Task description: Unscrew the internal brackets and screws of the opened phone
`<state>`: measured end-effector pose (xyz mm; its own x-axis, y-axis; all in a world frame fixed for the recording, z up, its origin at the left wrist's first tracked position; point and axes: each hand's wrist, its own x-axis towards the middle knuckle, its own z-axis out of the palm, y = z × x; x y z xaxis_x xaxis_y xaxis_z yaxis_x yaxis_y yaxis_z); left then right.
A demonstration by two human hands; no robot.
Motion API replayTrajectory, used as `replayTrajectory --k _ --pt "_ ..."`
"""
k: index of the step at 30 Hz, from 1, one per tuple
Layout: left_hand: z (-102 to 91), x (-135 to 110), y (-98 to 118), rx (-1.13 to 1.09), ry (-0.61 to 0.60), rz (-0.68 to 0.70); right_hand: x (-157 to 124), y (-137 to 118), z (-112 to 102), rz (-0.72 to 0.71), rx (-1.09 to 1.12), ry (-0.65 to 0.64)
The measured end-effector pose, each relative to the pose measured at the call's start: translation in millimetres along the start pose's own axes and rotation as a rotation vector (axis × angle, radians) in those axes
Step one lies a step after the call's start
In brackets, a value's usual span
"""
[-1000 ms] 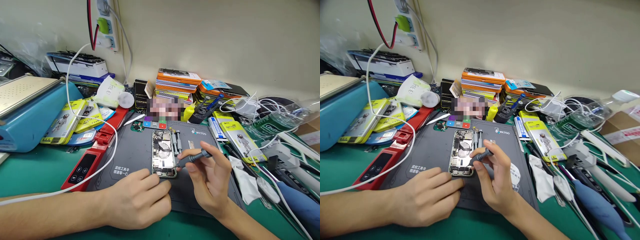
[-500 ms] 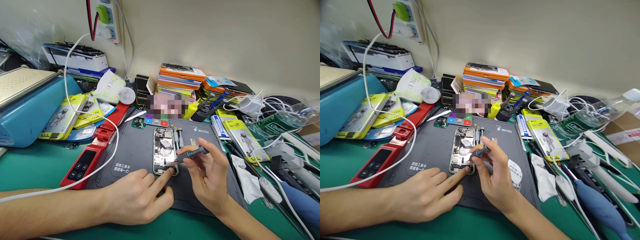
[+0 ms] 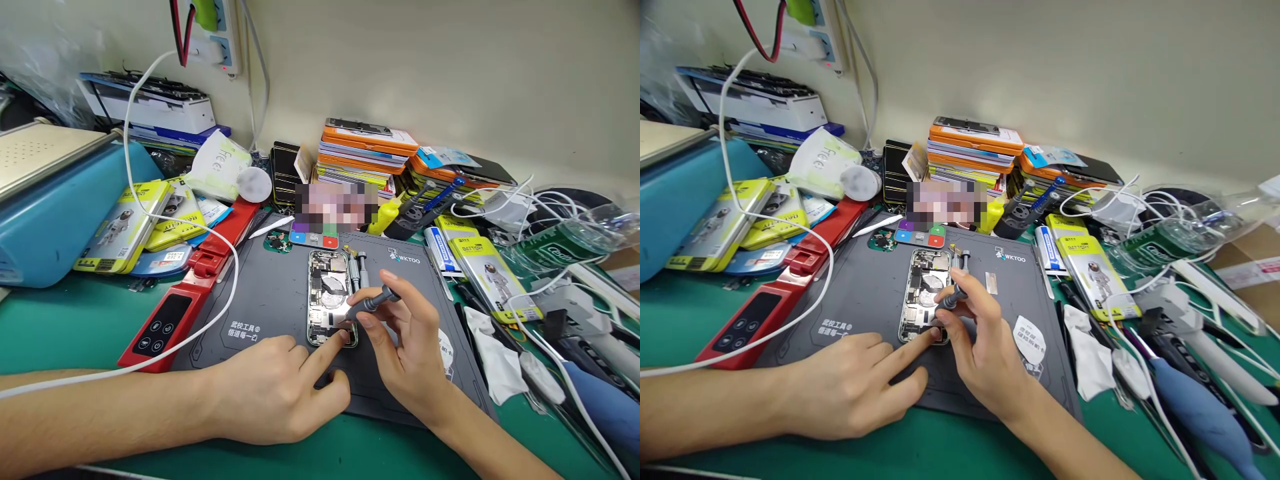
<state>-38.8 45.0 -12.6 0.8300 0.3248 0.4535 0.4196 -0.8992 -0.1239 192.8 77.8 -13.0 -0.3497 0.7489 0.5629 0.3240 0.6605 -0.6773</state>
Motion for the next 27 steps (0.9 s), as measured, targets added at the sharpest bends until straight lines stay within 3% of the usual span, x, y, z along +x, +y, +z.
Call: replayTrajectory --k 20,27 --pt "-5.8 1.7 -0.4 0.041 -0.020 0.021 0.8 -3.3 5.7 -0.005 0.108 -0.087" --pt "-2.6 1.3 -0.7 0.021 0.006 -0.008 -2.3 -0.1 5.7 -0.018 0.056 -0.104"
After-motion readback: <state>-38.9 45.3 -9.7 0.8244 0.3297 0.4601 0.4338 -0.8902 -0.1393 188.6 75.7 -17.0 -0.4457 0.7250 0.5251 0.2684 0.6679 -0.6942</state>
